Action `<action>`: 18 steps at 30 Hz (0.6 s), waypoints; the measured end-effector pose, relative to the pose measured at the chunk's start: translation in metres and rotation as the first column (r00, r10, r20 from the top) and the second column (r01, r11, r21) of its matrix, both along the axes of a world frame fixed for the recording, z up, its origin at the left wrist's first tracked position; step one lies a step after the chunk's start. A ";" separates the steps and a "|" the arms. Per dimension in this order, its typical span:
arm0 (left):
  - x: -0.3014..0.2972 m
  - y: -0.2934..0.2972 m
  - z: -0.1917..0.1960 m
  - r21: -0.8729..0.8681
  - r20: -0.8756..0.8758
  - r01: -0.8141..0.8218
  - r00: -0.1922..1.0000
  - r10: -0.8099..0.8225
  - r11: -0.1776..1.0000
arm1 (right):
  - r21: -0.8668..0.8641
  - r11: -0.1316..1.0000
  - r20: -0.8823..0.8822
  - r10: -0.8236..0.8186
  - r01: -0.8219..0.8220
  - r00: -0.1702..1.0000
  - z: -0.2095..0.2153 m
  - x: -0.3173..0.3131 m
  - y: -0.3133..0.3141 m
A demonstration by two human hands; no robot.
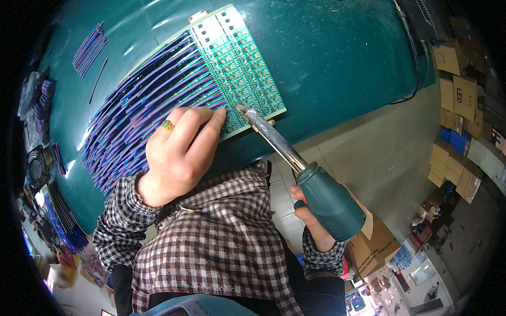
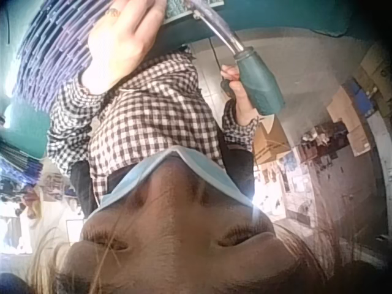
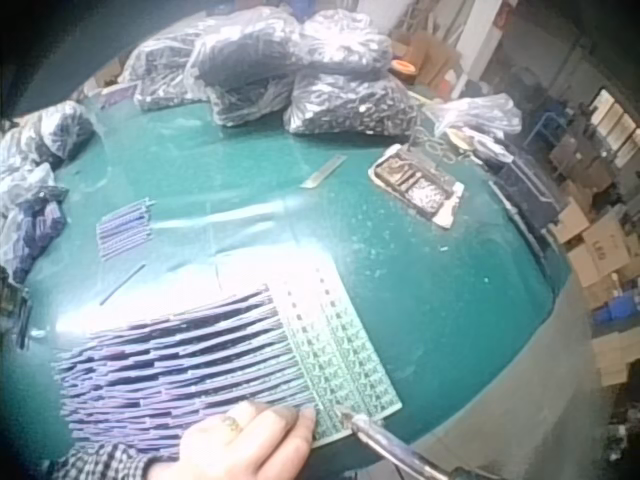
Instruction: The person attaches components and wires onto a circuit board using a soldering iron.
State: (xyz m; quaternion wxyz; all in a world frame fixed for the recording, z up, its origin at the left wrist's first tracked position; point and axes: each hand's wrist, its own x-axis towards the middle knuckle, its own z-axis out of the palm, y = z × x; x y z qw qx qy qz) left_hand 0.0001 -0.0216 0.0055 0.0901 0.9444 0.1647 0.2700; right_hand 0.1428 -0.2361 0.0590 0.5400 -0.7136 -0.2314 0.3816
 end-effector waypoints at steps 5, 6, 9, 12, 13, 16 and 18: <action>0.001 0.000 0.001 -0.006 -0.010 0.003 1.000 -0.003 1.000 | 0.016 0.999 0.007 0.032 -0.032 0.999 -0.004 0.001 -0.007; 0.000 0.000 0.002 -0.008 -0.011 0.005 1.000 -0.006 1.000 | 0.029 0.999 -0.002 0.023 -0.023 1.000 -0.004 0.001 -0.007; 0.000 0.001 0.000 -0.017 0.003 0.014 1.000 -0.014 1.000 | 0.041 0.999 -0.032 0.006 -0.004 0.999 -0.004 0.000 -0.007; 0.001 0.002 -0.001 -0.012 0.015 0.020 1.000 -0.019 1.000 | 0.020 0.999 -0.029 0.033 -0.032 0.999 -0.001 0.002 -0.004; 0.001 0.002 0.000 0.000 0.012 0.020 1.000 -0.020 1.000 | 0.019 0.999 -0.029 0.033 -0.032 0.999 -0.001 0.002 -0.003; 0.001 0.001 -0.001 0.015 0.009 0.018 1.000 -0.019 1.000 | 0.028 0.999 -0.019 0.040 -0.039 0.999 -0.001 0.001 -0.002; 0.001 0.001 -0.001 0.017 0.012 0.018 1.000 -0.018 1.000 | 0.020 0.999 -0.012 0.042 -0.042 0.999 -0.001 0.001 -0.003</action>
